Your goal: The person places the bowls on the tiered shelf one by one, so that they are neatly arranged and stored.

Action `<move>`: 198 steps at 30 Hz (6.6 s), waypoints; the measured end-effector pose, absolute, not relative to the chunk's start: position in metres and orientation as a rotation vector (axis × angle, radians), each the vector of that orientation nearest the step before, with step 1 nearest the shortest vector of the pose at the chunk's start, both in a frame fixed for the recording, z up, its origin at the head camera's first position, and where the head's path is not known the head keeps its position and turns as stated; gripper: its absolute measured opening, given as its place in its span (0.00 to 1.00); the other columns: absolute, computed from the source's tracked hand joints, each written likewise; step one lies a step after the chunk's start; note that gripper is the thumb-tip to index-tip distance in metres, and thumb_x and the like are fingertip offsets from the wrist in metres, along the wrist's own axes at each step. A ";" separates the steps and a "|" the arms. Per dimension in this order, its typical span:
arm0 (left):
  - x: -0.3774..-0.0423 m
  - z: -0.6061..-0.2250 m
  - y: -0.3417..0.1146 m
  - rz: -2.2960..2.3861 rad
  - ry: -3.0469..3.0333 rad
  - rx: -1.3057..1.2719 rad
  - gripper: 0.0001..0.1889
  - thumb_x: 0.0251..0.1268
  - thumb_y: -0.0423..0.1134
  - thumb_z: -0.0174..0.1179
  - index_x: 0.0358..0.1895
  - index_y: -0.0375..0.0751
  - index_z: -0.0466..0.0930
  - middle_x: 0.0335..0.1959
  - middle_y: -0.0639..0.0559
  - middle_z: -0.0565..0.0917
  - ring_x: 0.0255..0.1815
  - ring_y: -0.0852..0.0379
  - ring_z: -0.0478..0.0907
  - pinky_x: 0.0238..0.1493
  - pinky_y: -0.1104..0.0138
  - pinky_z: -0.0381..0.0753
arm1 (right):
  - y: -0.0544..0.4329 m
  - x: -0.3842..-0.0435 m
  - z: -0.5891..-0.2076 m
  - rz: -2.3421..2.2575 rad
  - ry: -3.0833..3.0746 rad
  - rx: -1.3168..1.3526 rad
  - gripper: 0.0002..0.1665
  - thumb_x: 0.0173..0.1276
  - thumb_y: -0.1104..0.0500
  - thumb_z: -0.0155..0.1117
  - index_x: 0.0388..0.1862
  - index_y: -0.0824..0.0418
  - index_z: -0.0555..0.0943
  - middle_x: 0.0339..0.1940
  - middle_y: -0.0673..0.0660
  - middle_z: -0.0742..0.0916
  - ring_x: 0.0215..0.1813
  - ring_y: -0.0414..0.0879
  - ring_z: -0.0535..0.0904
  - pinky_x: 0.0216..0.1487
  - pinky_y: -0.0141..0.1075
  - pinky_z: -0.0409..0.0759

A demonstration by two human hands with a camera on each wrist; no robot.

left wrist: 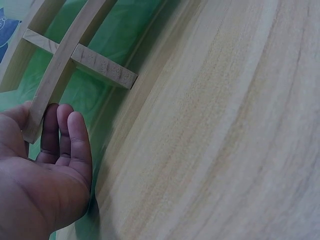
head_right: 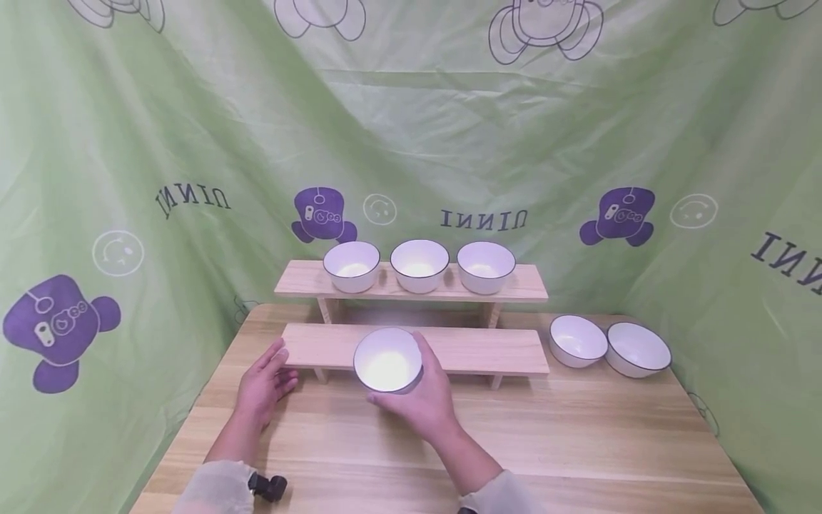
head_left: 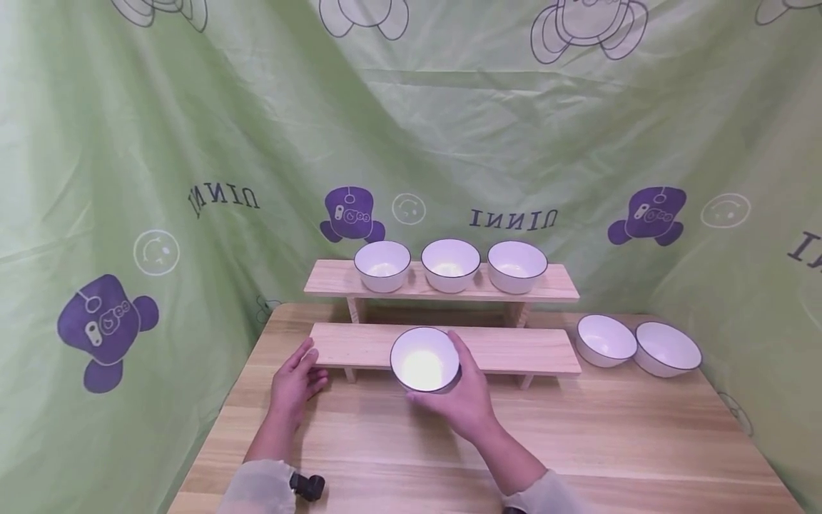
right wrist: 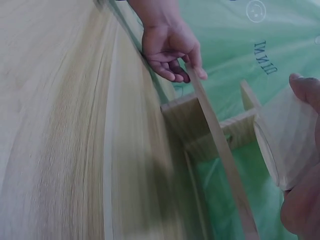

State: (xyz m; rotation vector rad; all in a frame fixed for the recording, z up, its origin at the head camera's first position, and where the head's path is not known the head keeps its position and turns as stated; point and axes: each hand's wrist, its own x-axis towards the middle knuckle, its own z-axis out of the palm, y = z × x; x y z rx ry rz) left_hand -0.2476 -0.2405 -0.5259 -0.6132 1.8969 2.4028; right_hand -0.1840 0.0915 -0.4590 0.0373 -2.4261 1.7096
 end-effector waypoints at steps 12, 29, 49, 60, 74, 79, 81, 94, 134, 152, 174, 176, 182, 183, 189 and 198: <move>-0.238 -0.523 -0.248 2.371 1.938 -0.639 0.34 0.72 0.52 0.66 0.79 0.56 0.67 0.42 0.52 0.83 0.38 0.56 0.84 0.49 0.63 0.90 | 0.057 -0.193 -0.464 1.761 -2.408 0.143 0.77 0.31 0.43 0.95 0.81 0.49 0.63 0.74 0.55 0.76 0.71 0.56 0.74 0.74 0.56 0.72; -0.222 -0.537 -0.248 2.346 1.967 -0.633 0.35 0.70 0.54 0.68 0.77 0.56 0.68 0.41 0.51 0.84 0.40 0.56 0.84 0.52 0.60 0.90 | 0.034 -0.198 -0.479 1.785 -2.426 0.165 0.77 0.33 0.40 0.93 0.82 0.51 0.61 0.74 0.59 0.75 0.71 0.58 0.73 0.74 0.57 0.71; -0.237 -0.532 -0.237 2.390 1.963 -0.574 0.36 0.69 0.53 0.69 0.78 0.53 0.68 0.38 0.50 0.84 0.38 0.54 0.84 0.50 0.59 0.91 | 0.021 -0.223 -0.478 1.752 -2.422 0.157 0.77 0.32 0.39 0.93 0.82 0.52 0.62 0.74 0.59 0.75 0.71 0.57 0.73 0.74 0.56 0.71; -0.239 -0.534 -0.235 2.390 1.970 -0.583 0.36 0.69 0.54 0.68 0.78 0.53 0.68 0.38 0.49 0.84 0.39 0.54 0.84 0.50 0.58 0.90 | 0.015 -0.235 -0.483 1.709 -2.426 0.152 0.78 0.33 0.39 0.93 0.82 0.54 0.61 0.73 0.58 0.76 0.70 0.56 0.74 0.73 0.55 0.72; -0.235 -0.535 -0.238 2.380 1.981 -0.569 0.36 0.72 0.53 0.66 0.79 0.51 0.65 0.41 0.49 0.82 0.38 0.55 0.84 0.47 0.60 0.91 | 0.012 -0.239 -0.488 1.722 -2.443 0.161 0.79 0.36 0.40 0.92 0.83 0.60 0.58 0.73 0.62 0.75 0.71 0.60 0.73 0.73 0.58 0.72; -0.235 -0.539 -0.240 2.377 1.973 -0.570 0.38 0.69 0.55 0.68 0.79 0.52 0.66 0.41 0.49 0.83 0.38 0.55 0.84 0.49 0.60 0.91 | 0.010 -0.238 -0.489 1.698 -2.454 0.159 0.79 0.36 0.39 0.92 0.83 0.58 0.57 0.74 0.63 0.75 0.70 0.59 0.74 0.73 0.57 0.72; -0.236 -0.539 -0.240 2.380 1.974 -0.568 0.38 0.69 0.55 0.68 0.79 0.52 0.66 0.41 0.49 0.83 0.38 0.55 0.84 0.49 0.60 0.91 | 0.009 -0.239 -0.489 1.687 -2.454 0.161 0.79 0.36 0.38 0.91 0.84 0.58 0.57 0.74 0.63 0.75 0.70 0.59 0.74 0.73 0.57 0.73; -0.236 -0.535 -0.238 2.384 1.972 -0.573 0.38 0.67 0.56 0.69 0.78 0.55 0.68 0.42 0.50 0.83 0.39 0.55 0.84 0.49 0.60 0.90 | 0.013 -0.235 -0.484 1.667 -2.464 0.157 0.83 0.35 0.35 0.91 0.85 0.57 0.54 0.77 0.63 0.71 0.75 0.60 0.69 0.76 0.57 0.69; -0.235 -0.530 -0.241 2.393 1.942 -0.589 0.38 0.70 0.55 0.68 0.79 0.54 0.66 0.43 0.50 0.82 0.39 0.55 0.85 0.51 0.59 0.90 | 0.082 -0.198 -0.476 1.677 -2.331 0.136 0.66 0.52 0.58 0.87 0.83 0.64 0.57 0.78 0.60 0.70 0.78 0.57 0.66 0.79 0.46 0.66; -0.237 -0.529 -0.239 2.367 1.949 -0.575 0.36 0.71 0.54 0.67 0.79 0.56 0.67 0.41 0.51 0.83 0.40 0.56 0.84 0.51 0.60 0.90 | 0.150 -0.180 -0.478 1.673 -2.268 -0.060 0.67 0.54 0.55 0.86 0.84 0.64 0.54 0.79 0.63 0.68 0.80 0.58 0.61 0.81 0.46 0.61; -0.240 -0.530 -0.241 2.369 1.961 -0.581 0.36 0.69 0.52 0.69 0.78 0.52 0.68 0.37 0.51 0.85 0.35 0.56 0.85 0.47 0.60 0.91 | 0.195 -0.173 -0.480 1.549 -2.304 -0.146 0.67 0.54 0.54 0.87 0.83 0.65 0.54 0.79 0.64 0.68 0.80 0.59 0.62 0.81 0.47 0.60; -0.241 -0.530 -0.241 2.372 1.957 -0.578 0.37 0.69 0.52 0.70 0.78 0.53 0.68 0.37 0.51 0.86 0.35 0.56 0.85 0.47 0.60 0.91 | 0.199 -0.173 -0.479 1.531 -2.305 -0.159 0.66 0.55 0.55 0.86 0.83 0.65 0.54 0.79 0.65 0.68 0.80 0.59 0.62 0.81 0.48 0.61; -0.239 -0.530 -0.240 2.372 1.954 -0.576 0.36 0.70 0.53 0.68 0.79 0.53 0.67 0.37 0.52 0.85 0.36 0.56 0.85 0.48 0.60 0.91 | 0.212 -0.171 -0.481 1.491 -2.314 -0.220 0.66 0.55 0.55 0.86 0.84 0.64 0.54 0.79 0.64 0.68 0.79 0.59 0.63 0.80 0.48 0.63; -0.239 -0.530 -0.240 2.373 1.954 -0.577 0.36 0.71 0.53 0.68 0.79 0.53 0.67 0.37 0.52 0.85 0.36 0.57 0.85 0.48 0.60 0.91 | 0.214 -0.171 -0.481 1.486 -2.313 -0.225 0.66 0.55 0.54 0.86 0.84 0.63 0.54 0.79 0.64 0.68 0.79 0.59 0.63 0.80 0.48 0.63; -0.237 -0.531 -0.239 2.381 1.961 -0.554 0.37 0.72 0.53 0.67 0.80 0.50 0.66 0.36 0.51 0.84 0.35 0.57 0.85 0.46 0.62 0.91 | 0.227 -0.171 -0.481 1.438 -2.289 -0.246 0.65 0.55 0.55 0.86 0.83 0.64 0.56 0.78 0.66 0.68 0.79 0.61 0.64 0.80 0.48 0.63; -0.236 -0.531 -0.240 2.381 1.976 -0.551 0.36 0.73 0.52 0.66 0.80 0.49 0.65 0.37 0.51 0.84 0.37 0.56 0.85 0.47 0.60 0.91 | 0.246 -0.174 -0.481 1.376 -2.310 -0.285 0.65 0.53 0.57 0.87 0.83 0.64 0.56 0.79 0.66 0.68 0.79 0.61 0.64 0.80 0.49 0.64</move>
